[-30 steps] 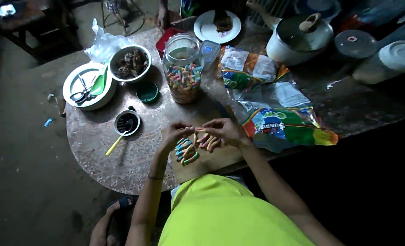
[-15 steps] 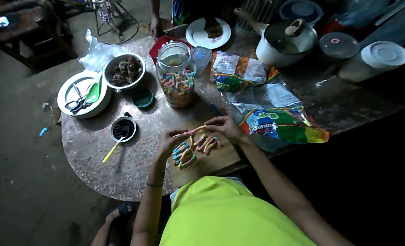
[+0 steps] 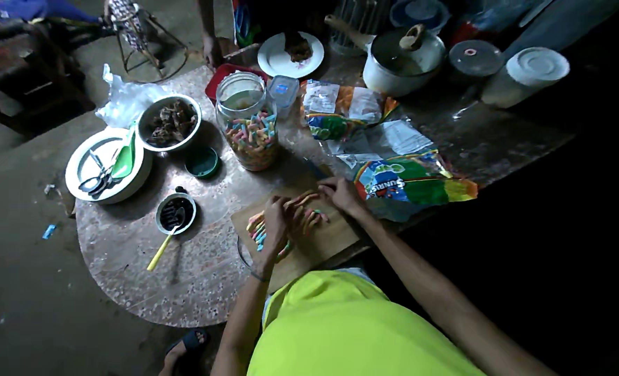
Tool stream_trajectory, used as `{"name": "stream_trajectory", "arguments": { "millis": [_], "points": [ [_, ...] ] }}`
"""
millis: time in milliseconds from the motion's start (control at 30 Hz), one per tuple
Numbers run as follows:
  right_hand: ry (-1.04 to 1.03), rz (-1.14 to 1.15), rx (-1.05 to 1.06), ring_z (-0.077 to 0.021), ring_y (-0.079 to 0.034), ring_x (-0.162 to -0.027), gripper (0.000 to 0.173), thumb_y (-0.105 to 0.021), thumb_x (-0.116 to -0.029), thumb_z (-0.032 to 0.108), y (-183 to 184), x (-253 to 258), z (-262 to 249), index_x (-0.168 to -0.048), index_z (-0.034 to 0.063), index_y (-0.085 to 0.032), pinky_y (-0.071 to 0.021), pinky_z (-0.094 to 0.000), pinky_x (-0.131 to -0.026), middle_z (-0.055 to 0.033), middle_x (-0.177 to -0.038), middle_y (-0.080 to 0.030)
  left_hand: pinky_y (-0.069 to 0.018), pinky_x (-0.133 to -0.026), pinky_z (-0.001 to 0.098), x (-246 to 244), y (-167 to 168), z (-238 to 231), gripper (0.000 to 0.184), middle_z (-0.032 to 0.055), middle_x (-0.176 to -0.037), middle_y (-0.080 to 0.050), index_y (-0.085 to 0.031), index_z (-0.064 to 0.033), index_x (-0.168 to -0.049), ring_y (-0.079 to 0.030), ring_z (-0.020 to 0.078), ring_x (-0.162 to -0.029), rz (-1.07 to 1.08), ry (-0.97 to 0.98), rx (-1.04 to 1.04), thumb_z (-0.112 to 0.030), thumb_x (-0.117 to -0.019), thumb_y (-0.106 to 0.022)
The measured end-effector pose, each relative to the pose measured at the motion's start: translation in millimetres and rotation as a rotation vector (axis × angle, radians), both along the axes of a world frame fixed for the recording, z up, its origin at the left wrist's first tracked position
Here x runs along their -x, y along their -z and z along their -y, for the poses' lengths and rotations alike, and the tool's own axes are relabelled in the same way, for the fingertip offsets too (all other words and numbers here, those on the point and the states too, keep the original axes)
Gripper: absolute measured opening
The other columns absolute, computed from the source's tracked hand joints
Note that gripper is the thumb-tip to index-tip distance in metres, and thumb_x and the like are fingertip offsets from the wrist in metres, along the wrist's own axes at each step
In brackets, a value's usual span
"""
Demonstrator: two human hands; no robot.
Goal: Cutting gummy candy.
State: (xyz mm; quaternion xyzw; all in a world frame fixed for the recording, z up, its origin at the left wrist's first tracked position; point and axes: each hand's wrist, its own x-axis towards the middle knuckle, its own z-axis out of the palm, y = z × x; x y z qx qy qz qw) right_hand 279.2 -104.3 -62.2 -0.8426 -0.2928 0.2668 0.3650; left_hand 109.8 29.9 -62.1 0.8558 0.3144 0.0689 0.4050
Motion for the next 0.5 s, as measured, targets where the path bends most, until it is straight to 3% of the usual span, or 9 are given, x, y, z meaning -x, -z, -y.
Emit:
{"name": "stream_trajectory", "arguments": {
  "millis": [100,233,367,500],
  "points": [
    [-0.102,0.074,0.117,-0.0364,-0.066,-0.117,0.026,-0.062,-0.1022,0.014,-9.8,14.5,19.9,-0.121,-0.0007,-0.072,-0.0476,-0.0538,-0.106,-0.0220,-0.121,-0.071,-0.0485,-0.104,0.0498,11.2,-3.5,5.9,0.025,0.0285,-0.127,-0.061,-0.071,0.0020,-0.118,-0.061,0.0406,-0.119,-0.065,-0.060,-0.070,-0.013,-0.0979,-0.065],
    [-0.224,0.094,0.217,-0.0398,-0.060,-0.124,0.028,-0.062,-0.1017,0.014,-3.0,38.7,31.2,-0.119,-0.0058,-0.071,-0.0428,-0.0498,-0.112,-0.0273,-0.126,-0.065,-0.0474,-0.106,0.0517,15.0,-9.9,9.2,0.042,0.0319,-0.133,-0.059,-0.059,0.0031,-0.138,-0.060,0.0442,-0.122,-0.215,-0.054,-0.057,-0.012,-0.0993,-0.063],
    [-0.189,0.152,0.228,-0.0405,-0.062,-0.119,0.027,-0.060,-0.1014,0.011,-3.8,44.0,30.1,-0.117,-0.0088,-0.069,-0.0445,-0.0502,-0.109,-0.0277,-0.121,-0.067,-0.0500,-0.102,0.0523,14.5,-5.2,7.8,0.045,0.0293,-0.133,-0.059,-0.057,-0.0006,-0.140,-0.063,0.0422,-0.118,-0.261,-0.035,-0.068,-0.009,-0.0966,-0.062],
    [-0.071,0.104,0.127,-0.0387,-0.067,-0.107,0.025,-0.065,-0.0990,0.012,-19.7,35.6,30.1,-0.115,-0.0069,-0.069,-0.0495,-0.0519,-0.099,-0.0257,-0.110,-0.070,-0.0472,-0.105,0.0527,17.1,-18.4,5.1,0.043,0.0227,-0.129,-0.065,-0.055,-0.0029,-0.144,-0.062,0.0393,-0.121,-0.309,0.066,0.004,-0.011,-0.1016,-0.057]
  ]
}}
